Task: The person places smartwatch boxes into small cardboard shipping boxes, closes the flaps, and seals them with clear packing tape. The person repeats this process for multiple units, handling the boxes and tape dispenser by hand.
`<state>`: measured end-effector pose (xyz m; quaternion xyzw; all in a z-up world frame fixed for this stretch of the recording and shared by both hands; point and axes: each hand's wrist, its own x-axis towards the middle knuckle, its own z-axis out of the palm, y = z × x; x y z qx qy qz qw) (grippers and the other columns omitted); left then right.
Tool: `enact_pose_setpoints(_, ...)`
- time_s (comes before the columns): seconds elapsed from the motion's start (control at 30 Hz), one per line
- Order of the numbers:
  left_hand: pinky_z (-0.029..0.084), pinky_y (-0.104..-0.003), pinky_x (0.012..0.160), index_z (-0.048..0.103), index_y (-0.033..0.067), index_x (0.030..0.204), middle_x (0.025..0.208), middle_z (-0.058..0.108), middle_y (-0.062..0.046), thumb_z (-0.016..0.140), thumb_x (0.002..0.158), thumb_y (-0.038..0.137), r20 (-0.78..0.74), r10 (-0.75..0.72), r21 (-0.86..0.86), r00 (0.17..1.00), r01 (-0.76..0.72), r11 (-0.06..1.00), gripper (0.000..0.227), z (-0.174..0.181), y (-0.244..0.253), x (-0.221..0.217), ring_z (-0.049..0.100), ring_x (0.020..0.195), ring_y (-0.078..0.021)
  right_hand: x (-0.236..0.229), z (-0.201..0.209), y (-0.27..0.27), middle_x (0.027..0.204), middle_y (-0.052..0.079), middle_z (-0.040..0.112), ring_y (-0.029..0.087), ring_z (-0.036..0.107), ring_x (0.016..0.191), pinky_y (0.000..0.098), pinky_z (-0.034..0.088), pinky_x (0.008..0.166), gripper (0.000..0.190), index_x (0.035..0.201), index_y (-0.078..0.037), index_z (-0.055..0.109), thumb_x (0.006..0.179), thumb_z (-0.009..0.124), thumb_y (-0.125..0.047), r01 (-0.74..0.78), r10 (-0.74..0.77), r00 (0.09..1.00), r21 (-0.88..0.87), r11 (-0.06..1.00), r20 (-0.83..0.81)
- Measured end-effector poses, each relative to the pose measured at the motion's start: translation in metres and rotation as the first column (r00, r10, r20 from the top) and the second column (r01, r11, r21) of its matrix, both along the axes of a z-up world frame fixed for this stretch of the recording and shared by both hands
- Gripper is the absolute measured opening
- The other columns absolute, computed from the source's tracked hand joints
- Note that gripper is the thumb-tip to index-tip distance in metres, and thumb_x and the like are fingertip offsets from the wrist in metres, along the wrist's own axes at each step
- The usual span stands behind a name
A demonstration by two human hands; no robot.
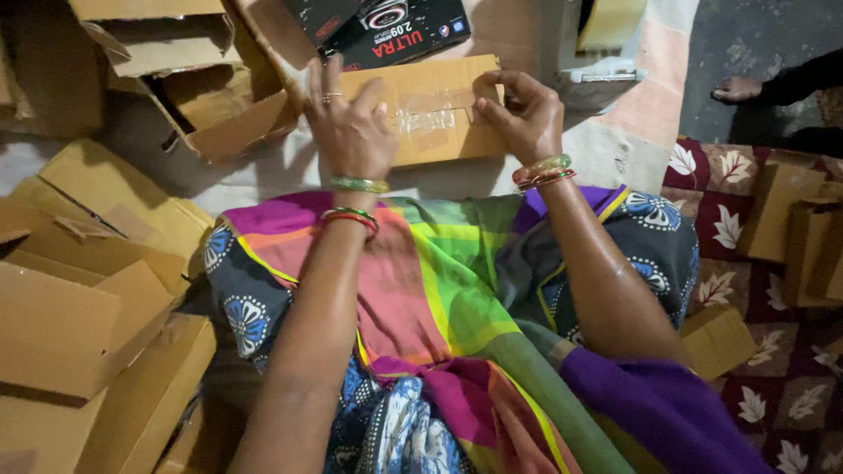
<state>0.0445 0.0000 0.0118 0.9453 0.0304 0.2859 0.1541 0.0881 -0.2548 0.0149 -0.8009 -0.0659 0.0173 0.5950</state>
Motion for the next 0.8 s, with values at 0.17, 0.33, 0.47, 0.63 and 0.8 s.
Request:
enact_pose_setpoints(0.17, 0.012, -0.059, 0.13, 0.052, 0.0044, 0.148, 0.165, 0.038, -0.017, 0.066, 0.095, 0.018, -0.273, -0.308, -0.036, 0.911, 0.311, 0.95, 0.056, 0.005, -0.053, -0.003, 0.029, 0.157, -0.0313, -0.009, 0.011, 0.006, 0.102, 0.012, 0.079, 0.014, 0.076, 0.093, 0.028, 0.062, 0.082, 0.032, 0.122, -0.005, 0.073, 0.092, 0.081, -0.011, 0.069, -0.034, 0.988, -0.23, 0.971, 0.151)
enact_pose_setpoints(0.33, -0.003, -0.07, 0.119, 0.019, -0.0057, 0.158, 0.167, 0.012, -0.022, 0.069, 0.085, 0.043, -0.514, -0.297, 0.045, 0.805, 0.372, 0.927, 0.101, 0.006, -0.064, -0.011, 0.007, 0.156, -0.0331, -0.014, 0.025, 0.0, 0.103, 0.012, 0.078, 0.019, 0.078, 0.095, 0.0315, 0.062, 0.084, 0.023, 0.118, -0.007, 0.073, 0.096, 0.077, -0.011, 0.111, -0.001, 0.946, -0.322, 0.94, 0.323)
enact_pose_setpoints(0.47, -0.003, -0.073, 0.121, 0.016, -0.006, 0.162, 0.171, 0.011, -0.023, 0.073, 0.088, 0.06, -0.325, -0.34, 0.096, 0.882, 0.388, 0.917, 0.114, -0.003, -0.063, -0.009, 0.005, 0.16, -0.0333, 0.006, 0.032, -0.031, 0.114, 0.009, 0.078, 0.024, 0.076, 0.106, 0.0411, 0.06, 0.101, 0.006, 0.109, -0.01, 0.076, 0.103, 0.076, -0.012, 0.498, 0.007, 0.614, -0.395, 0.772, 0.789)
enact_pose_setpoints(0.63, -0.001, -0.074, 0.122, 0.013, -0.0052, 0.161, 0.171, 0.01, -0.022, 0.082, 0.069, 0.066, -0.447, -0.33, 0.071, 0.831, 0.401, 0.913, 0.136, -0.011, -0.064, -0.008, 0.006, 0.159, -0.0338, 0.015, 0.023, -0.088, 0.132, 0.029, 0.061, 0.043, 0.054, 0.12, 0.0486, 0.056, 0.091, 0.036, 0.108, -0.001, 0.07, 0.096, 0.073, -0.034, 0.749, -0.183, 0.587, -0.444, 0.492, 0.788)
enact_pose_setpoints(0.8, -0.001, -0.074, 0.121, 0.011, -0.004, 0.161, 0.17, 0.011, -0.021, 0.084, 0.066, 0.065, -0.438, -0.345, 0.059, 0.83, 0.41, 0.91, 0.138, -0.007, -0.062, -0.008, 0.006, 0.159, -0.0342, 0.027, 0.014, -0.106, 0.123, 0.027, 0.065, 0.036, 0.062, 0.119, 0.0488, 0.055, 0.097, 0.047, 0.097, -0.003, 0.067, 0.107, 0.072, -0.048, 0.476, -0.392, 0.878, -0.573, 0.667, 0.274)
